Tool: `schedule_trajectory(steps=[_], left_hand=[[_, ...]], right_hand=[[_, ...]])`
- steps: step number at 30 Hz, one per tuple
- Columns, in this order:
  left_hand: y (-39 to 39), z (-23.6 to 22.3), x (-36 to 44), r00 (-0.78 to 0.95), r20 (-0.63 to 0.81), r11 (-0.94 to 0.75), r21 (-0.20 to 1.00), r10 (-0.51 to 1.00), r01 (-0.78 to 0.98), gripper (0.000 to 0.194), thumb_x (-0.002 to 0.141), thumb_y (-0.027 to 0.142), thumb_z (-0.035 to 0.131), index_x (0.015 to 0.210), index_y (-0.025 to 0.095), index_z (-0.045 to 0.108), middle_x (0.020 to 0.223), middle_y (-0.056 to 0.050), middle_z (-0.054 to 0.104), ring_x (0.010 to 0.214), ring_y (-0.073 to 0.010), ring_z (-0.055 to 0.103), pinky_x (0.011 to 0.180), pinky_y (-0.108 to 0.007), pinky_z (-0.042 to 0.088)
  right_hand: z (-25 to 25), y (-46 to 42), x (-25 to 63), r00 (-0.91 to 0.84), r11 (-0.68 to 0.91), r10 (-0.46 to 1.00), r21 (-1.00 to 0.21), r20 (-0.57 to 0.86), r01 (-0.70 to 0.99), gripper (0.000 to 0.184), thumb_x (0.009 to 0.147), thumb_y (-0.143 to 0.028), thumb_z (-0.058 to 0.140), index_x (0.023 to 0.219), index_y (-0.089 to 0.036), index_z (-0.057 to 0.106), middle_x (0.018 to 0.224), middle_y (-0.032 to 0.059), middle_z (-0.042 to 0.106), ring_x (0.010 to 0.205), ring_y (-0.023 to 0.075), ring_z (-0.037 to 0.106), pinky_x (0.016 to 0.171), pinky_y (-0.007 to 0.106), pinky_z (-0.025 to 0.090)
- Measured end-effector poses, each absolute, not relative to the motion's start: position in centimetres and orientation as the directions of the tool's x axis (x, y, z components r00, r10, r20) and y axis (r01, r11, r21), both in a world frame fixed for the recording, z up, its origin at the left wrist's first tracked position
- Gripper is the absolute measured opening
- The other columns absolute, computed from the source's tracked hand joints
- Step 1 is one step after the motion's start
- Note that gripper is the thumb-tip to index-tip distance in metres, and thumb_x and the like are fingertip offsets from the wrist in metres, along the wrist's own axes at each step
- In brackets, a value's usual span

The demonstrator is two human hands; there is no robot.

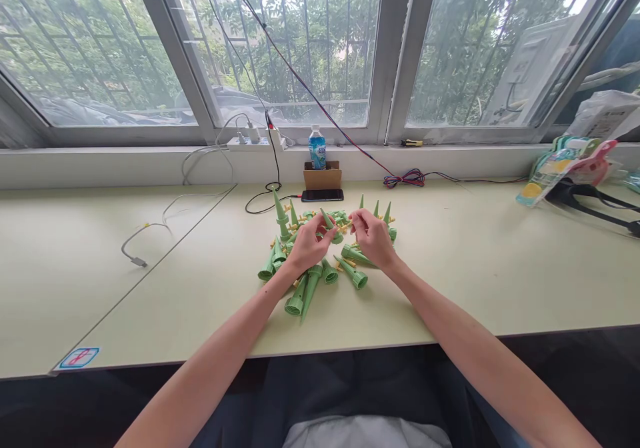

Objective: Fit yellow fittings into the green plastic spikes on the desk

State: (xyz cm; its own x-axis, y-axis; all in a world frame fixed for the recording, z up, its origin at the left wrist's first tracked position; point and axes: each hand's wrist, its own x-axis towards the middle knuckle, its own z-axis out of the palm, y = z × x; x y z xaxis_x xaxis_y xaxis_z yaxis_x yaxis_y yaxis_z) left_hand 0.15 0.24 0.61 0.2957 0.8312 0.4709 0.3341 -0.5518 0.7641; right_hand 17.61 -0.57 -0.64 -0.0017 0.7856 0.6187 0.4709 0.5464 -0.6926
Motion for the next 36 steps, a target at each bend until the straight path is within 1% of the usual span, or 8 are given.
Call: schedule_trajectory(steps=[8, 14, 17, 22, 26, 30, 36], left_hand=[[0.25, 0.52, 0.18, 0.295, 0.480, -0.557, 0.774, 0.826, 0.301, 0.021, 0.087, 0.039, 0.058, 0.092, 0.019, 0.058, 0.086, -0.004, 0.062, 0.067, -0.0125, 0.057, 0.051, -0.022, 0.048], [0.02, 0.84, 0.23, 0.293, 0.472, -0.548, 0.785, 0.831, 0.289, 0.026, 0.087, 0.043, 0.059, 0.092, 0.018, 0.058, 0.086, -0.004, 0.063, 0.069, -0.0137, 0.059, 0.050, -0.022, 0.047], [-0.07, 0.94, 0.24, 0.293, 0.465, -0.540, 0.791, 0.836, 0.287, 0.024, 0.086, 0.042, 0.060, 0.092, 0.018, 0.057, 0.087, -0.004, 0.063, 0.070, -0.0138, 0.058, 0.051, -0.021, 0.046], [-0.05, 0.83, 0.24, 0.286, 0.460, -0.533, 0.797, 0.841, 0.284, 0.019, 0.087, 0.036, 0.060, 0.093, 0.018, 0.057, 0.085, -0.003, 0.061, 0.070, -0.0132, 0.056, 0.051, -0.020, 0.042], [0.03, 0.75, 0.20, 0.284, 0.465, -0.537, 0.794, 0.839, 0.284, 0.015, 0.088, 0.033, 0.058, 0.093, 0.019, 0.056, 0.086, -0.003, 0.061, 0.066, -0.0114, 0.053, 0.050, -0.020, 0.040], [0.07, 0.82, 0.15, 0.276, 0.459, -0.528, 0.798, 0.845, 0.289, 0.015, 0.086, 0.031, 0.060, 0.094, 0.018, 0.056, 0.090, -0.003, 0.063, 0.063, -0.0099, 0.050, 0.049, -0.020, 0.036], [0.14, 0.77, 0.10, 0.273, 0.449, -0.518, 0.803, 0.851, 0.295, 0.017, 0.086, 0.031, 0.061, 0.096, 0.018, 0.058, 0.095, -0.004, 0.063, 0.067, -0.0110, 0.056, 0.050, -0.021, 0.037]], right_hand=[[-0.60, -0.57, 17.53, -0.030, 0.551, 0.791, -0.690, 0.612, 0.470, 0.032, 0.099, -0.042, 0.038, 0.086, -0.020, 0.058, 0.063, -0.0007, 0.058, 0.053, 0.0130, 0.051, 0.058, 0.025, 0.041], [-0.49, -0.74, 17.50, -0.066, 0.564, 0.794, -0.691, 0.605, 0.452, 0.030, 0.097, -0.039, 0.042, 0.080, -0.020, 0.056, 0.062, -0.0012, 0.057, 0.053, 0.0128, 0.051, 0.058, 0.025, 0.040], [-0.43, -0.81, 17.52, -0.092, 0.573, 0.794, -0.688, 0.601, 0.446, 0.029, 0.097, -0.038, 0.043, 0.079, -0.020, 0.055, 0.063, -0.0014, 0.057, 0.053, 0.0122, 0.049, 0.057, 0.025, 0.039], [-0.42, -0.84, 17.60, -0.117, 0.573, 0.800, -0.691, 0.588, 0.441, 0.028, 0.096, -0.038, 0.043, 0.081, -0.019, 0.056, 0.065, -0.0008, 0.057, 0.054, 0.0122, 0.048, 0.057, 0.025, 0.038], [-0.45, -0.84, 17.60, -0.144, 0.589, 0.794, -0.688, 0.591, 0.424, 0.025, 0.096, -0.037, 0.045, 0.085, -0.019, 0.058, 0.068, 0.0007, 0.059, 0.059, 0.0133, 0.051, 0.059, 0.025, 0.039], [-0.56, -0.78, 17.53, -0.169, 0.596, 0.791, -0.678, 0.588, 0.431, 0.019, 0.093, -0.035, 0.049, 0.090, -0.019, 0.059, 0.074, 0.0024, 0.063, 0.063, 0.0145, 0.055, 0.060, 0.026, 0.041], [-0.71, -0.68, 17.53, -0.185, 0.600, 0.789, -0.669, 0.586, 0.439, 0.015, 0.091, -0.031, 0.051, 0.092, -0.019, 0.060, 0.077, 0.0032, 0.065, 0.066, 0.0148, 0.056, 0.060, 0.026, 0.042]])
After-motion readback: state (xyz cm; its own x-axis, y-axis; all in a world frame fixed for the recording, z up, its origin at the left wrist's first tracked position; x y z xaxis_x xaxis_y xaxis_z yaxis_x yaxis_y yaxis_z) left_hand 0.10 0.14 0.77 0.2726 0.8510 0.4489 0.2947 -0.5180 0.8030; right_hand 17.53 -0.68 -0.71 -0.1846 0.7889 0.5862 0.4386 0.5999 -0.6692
